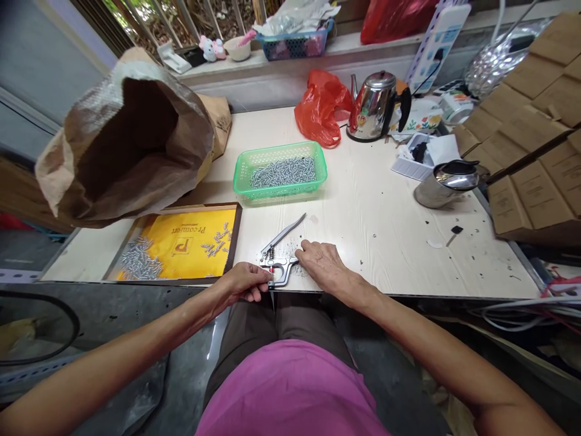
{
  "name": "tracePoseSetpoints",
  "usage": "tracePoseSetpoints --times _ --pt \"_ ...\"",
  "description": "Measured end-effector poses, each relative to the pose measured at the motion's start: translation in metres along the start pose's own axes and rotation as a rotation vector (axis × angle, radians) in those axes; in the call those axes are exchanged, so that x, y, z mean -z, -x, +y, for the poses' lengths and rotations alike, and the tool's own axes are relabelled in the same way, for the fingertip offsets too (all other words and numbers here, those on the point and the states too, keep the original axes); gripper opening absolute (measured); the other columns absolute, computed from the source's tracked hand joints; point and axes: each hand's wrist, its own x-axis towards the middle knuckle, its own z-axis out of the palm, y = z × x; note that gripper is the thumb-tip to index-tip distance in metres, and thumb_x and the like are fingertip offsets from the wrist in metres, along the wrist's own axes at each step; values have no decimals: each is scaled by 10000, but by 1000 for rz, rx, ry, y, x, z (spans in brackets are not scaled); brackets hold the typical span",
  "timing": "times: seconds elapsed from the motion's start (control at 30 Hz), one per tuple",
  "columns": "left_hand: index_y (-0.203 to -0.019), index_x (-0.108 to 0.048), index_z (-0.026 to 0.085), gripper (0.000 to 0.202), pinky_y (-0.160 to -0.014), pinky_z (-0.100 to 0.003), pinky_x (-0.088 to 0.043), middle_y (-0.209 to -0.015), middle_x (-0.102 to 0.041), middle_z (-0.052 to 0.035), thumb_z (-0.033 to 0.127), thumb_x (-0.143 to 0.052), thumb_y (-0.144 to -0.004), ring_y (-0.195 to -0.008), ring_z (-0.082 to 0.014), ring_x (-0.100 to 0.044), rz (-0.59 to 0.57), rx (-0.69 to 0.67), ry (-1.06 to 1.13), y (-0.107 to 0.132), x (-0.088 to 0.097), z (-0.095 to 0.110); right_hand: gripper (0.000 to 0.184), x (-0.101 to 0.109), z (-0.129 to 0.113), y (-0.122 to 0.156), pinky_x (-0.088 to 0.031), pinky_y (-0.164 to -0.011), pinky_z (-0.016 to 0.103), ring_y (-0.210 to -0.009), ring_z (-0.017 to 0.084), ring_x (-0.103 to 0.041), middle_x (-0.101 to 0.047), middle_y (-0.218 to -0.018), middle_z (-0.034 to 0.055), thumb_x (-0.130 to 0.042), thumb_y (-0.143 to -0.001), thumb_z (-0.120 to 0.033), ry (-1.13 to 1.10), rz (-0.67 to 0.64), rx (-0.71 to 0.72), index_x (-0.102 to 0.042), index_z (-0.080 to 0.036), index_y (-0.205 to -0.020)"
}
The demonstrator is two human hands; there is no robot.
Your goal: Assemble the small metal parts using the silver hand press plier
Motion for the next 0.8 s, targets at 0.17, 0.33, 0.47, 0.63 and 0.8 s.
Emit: tracePoseSetpoints --times 0.17,0.33,0.47,0.63,0.8 --pt "-682 -601 116 239 -385 -184 -376 -508 -608 19 298 -753 -697 -352 -70 -524 11 -15 6 -1 1 -3 647 4 27 -12 -416 -891 428 -1179 324 -464 -446 -1369 186 -654 -787 -500 -80 113 92 -471 -176 -1316" --pt "-689 -602 111 196 -380 -188 -374 -501 -598 22 264 -717 -734 -348 -74 -524 22 1 13 2 -1 -2 1130 3 59 -46 -217 -1064 605 -1405 437 -112 -210 -1535 228 -714 -590 -665 -36 -16 165 -266 -128 -1477" --pt "-688 -598 108 180 -375 -179 -370 -503 -597 26 245 -690 -758 -351 -67 -526 28 -13 25 2 -2 -2 1149 8 62 -57 -176 -1059 644 -1381 440 -178 -306 -1483 236 -699 -577 -682 -32 -44 193 -264 -115 -1477" --pt "-673 -592 110 216 -373 -175 -369 -503 -600 24 272 -719 -737 -353 -66 -528 30 -3 47 1 -2 -4 1037 8 56 -52 -236 -1017 639 -1239 400 -388 -435 -1373 217 -730 -585 -620 -15 -8 158 -364 -127 -1421" --pt "-642 -587 113 264 -376 -169 -374 -486 -588 24 310 -747 -716 -358 -65 -531 46 12 33 3 -3 -3 896 5 54 -45 -300 -983 573 -1157 363 -443 -505 -1287 195 -710 -632 -592 10 31 147 -447 -126 -1351"
